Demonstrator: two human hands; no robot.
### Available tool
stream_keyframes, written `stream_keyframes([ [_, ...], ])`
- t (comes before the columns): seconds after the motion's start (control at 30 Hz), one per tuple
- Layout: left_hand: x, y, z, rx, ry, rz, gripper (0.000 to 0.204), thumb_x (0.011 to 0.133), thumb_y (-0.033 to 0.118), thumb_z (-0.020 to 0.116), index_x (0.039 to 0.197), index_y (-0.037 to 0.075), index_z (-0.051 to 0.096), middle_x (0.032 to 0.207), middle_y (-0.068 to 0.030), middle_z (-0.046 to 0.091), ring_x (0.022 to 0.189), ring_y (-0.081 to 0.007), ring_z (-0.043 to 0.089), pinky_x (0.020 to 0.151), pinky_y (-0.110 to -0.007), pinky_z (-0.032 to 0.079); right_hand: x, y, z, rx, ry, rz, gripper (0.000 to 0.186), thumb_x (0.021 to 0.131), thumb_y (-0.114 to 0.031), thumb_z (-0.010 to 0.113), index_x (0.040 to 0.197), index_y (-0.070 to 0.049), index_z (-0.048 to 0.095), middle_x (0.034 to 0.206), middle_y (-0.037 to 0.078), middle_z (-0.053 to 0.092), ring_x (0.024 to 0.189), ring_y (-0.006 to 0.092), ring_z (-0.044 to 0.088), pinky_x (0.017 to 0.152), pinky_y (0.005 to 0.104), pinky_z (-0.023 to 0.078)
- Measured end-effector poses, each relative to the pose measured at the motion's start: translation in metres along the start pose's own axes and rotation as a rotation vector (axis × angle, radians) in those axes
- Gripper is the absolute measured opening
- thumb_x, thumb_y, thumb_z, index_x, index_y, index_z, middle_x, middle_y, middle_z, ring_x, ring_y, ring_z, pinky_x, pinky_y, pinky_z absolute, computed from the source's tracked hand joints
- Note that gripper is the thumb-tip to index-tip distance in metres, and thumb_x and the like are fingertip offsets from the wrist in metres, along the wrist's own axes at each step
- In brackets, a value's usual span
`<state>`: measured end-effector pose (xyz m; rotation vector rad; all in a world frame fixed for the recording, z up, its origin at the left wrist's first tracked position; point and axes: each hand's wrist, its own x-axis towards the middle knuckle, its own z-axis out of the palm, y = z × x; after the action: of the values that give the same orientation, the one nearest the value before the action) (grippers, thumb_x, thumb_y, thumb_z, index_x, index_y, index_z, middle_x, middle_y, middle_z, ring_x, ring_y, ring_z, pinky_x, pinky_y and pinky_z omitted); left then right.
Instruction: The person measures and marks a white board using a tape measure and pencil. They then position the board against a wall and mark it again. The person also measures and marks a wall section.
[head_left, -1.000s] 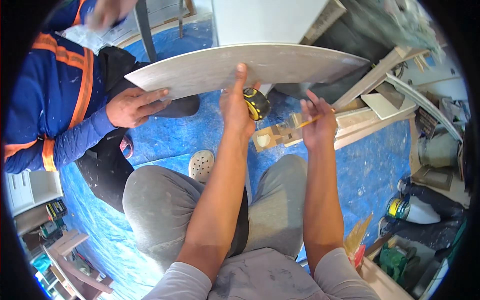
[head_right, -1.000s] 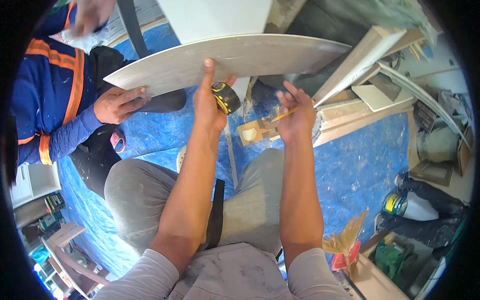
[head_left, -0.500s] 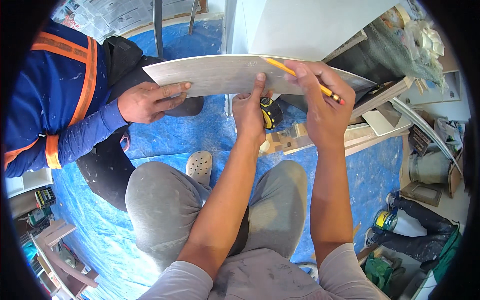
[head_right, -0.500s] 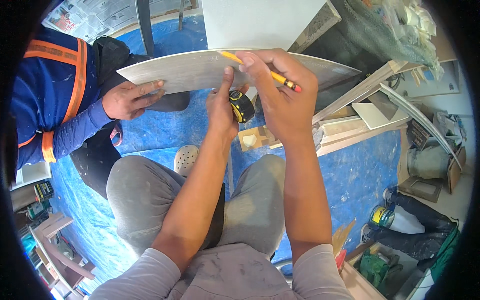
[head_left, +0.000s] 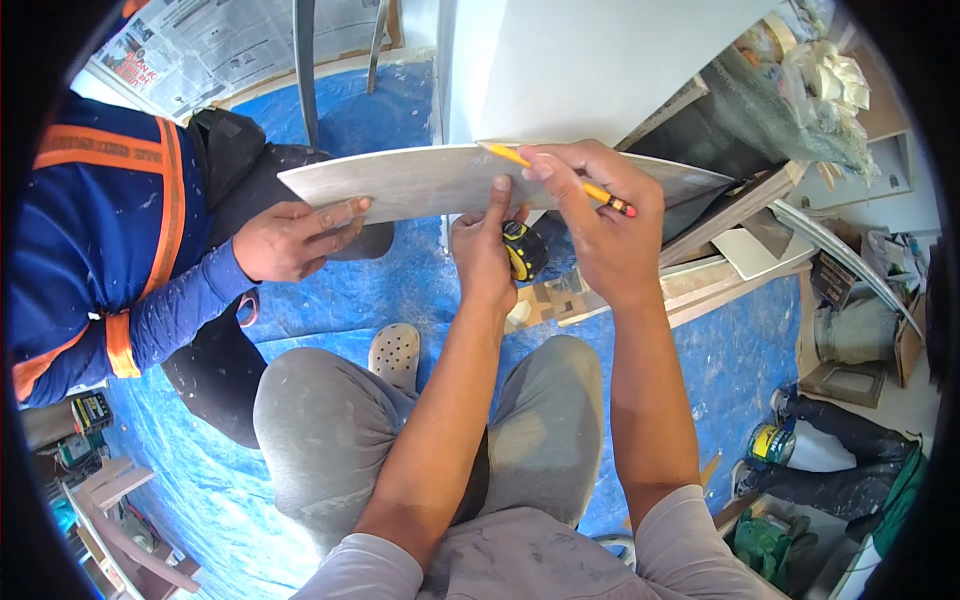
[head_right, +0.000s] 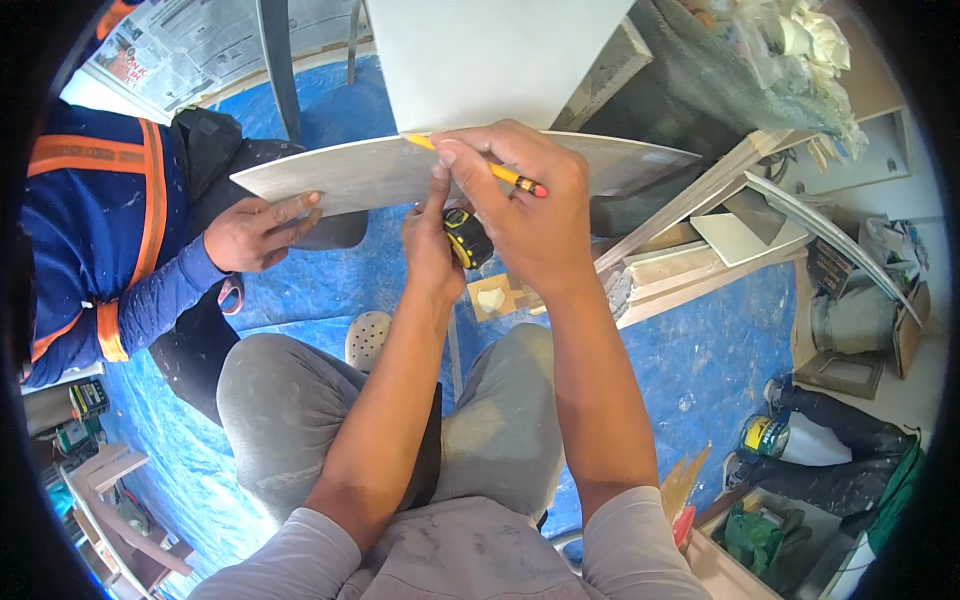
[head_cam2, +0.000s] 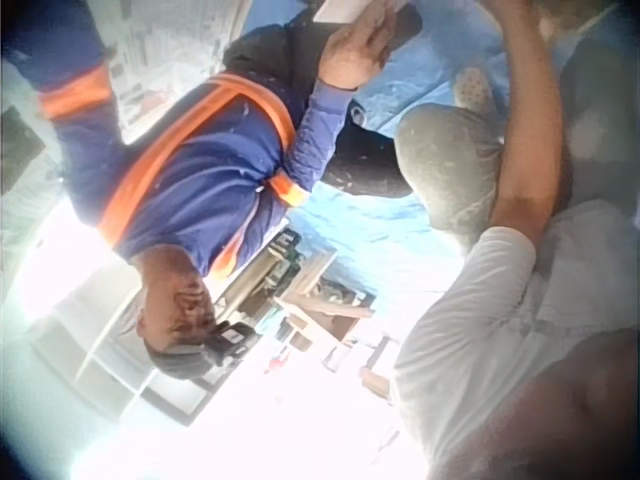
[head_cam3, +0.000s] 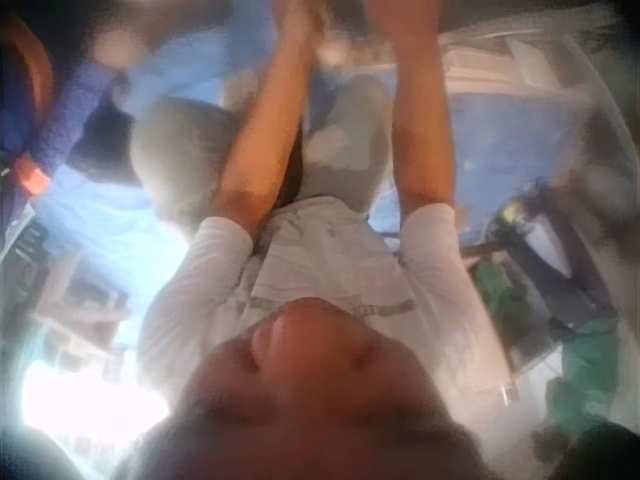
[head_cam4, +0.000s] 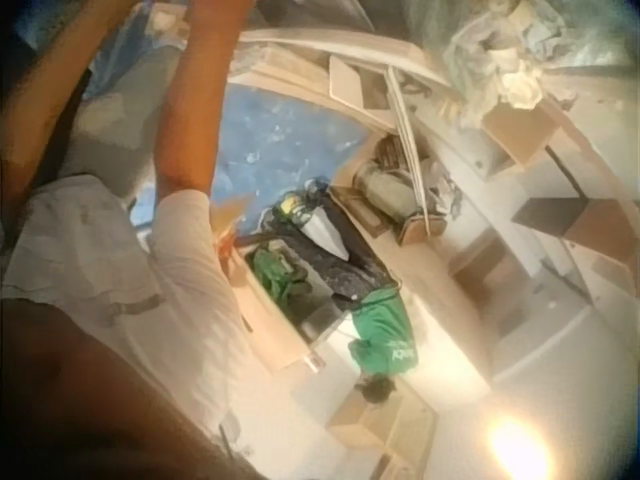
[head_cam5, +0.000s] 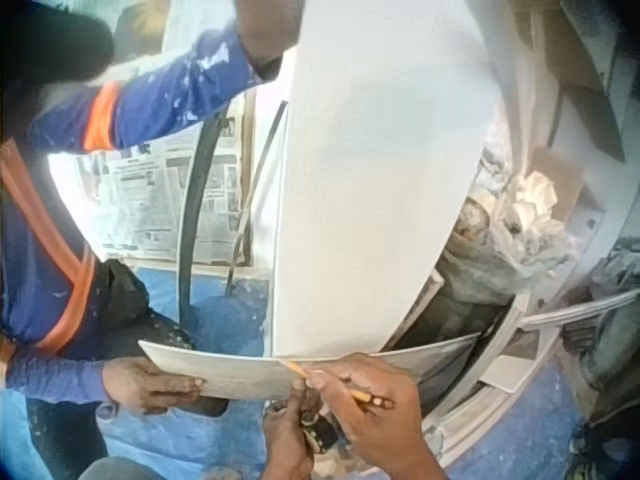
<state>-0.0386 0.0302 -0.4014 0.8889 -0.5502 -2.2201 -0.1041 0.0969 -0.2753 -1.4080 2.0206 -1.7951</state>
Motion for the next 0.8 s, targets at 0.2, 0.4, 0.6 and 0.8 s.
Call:
stream_keyframes([
  [0.2, -0.002, 0.002, 0.003, -0.024, -0.018, 0.002, 0.069, 0.089, 0.038, 0.084, 0.124, -0.011, 0.05, 0.12, -0.0186, 0.062, 0.102, -0.0225, 0.069, 0.093, -0.032, 0.059, -0.002, 0.003, -0.013, -0.109, -0.021, -0.052, 0.015, 0.093, -0.011, 0.073, 0.1, 0.0, 0.079, 0.084, 0.012, 0.074, 0.073, 0.0176, 0.067, 0.068, 0.0294, 0.051],
  [0.4, -0.005, 0.004, 0.004, -0.001, 0.033, -0.021, 0.065, 0.087, 0.04, 0.085, 0.113, -0.007, 0.049, 0.121, -0.0222, 0.059, 0.11, -0.0302, 0.068, 0.094, -0.036, 0.06, -0.023, 0.014, -0.074, -0.263, 0.189, 0.082, 0.018, 0.098, -0.014, 0.069, 0.104, 0.0, 0.078, 0.095, 0.01, 0.076, 0.085, 0.0146, 0.069, 0.078, 0.0295, 0.054],
  [0.6, -0.005, 0.003, 0.007, -0.01, 0.02, 0.035, 0.069, 0.085, 0.041, 0.086, 0.113, -0.007, 0.046, 0.121, -0.0221, 0.058, 0.11, -0.0326, 0.068, 0.095, -0.037, 0.061, -0.043, 0.002, -0.095, -0.128, 0.321, 0.12, 0.018, 0.1, -0.012, 0.066, 0.102, 0.003, 0.076, 0.101, 0.012, 0.077, 0.087, 0.0146, 0.069, 0.081, 0.0283, 0.054],
  [0.8, -0.003, 0.001, 0.002, 0.004, 0.032, 0.0, 0.063, 0.088, 0.037, 0.084, 0.117, -0.006, 0.049, 0.117, -0.0175, 0.061, 0.104, -0.0241, 0.069, 0.091, -0.034, 0.062, -0.022, -0.013, -0.024, -0.076, 0.052, 0.037, 0.015, 0.097, -0.01, 0.068, 0.103, 0.001, 0.077, 0.095, 0.01, 0.077, 0.081, 0.0126, 0.068, 0.074, 0.0284, 0.053],
])
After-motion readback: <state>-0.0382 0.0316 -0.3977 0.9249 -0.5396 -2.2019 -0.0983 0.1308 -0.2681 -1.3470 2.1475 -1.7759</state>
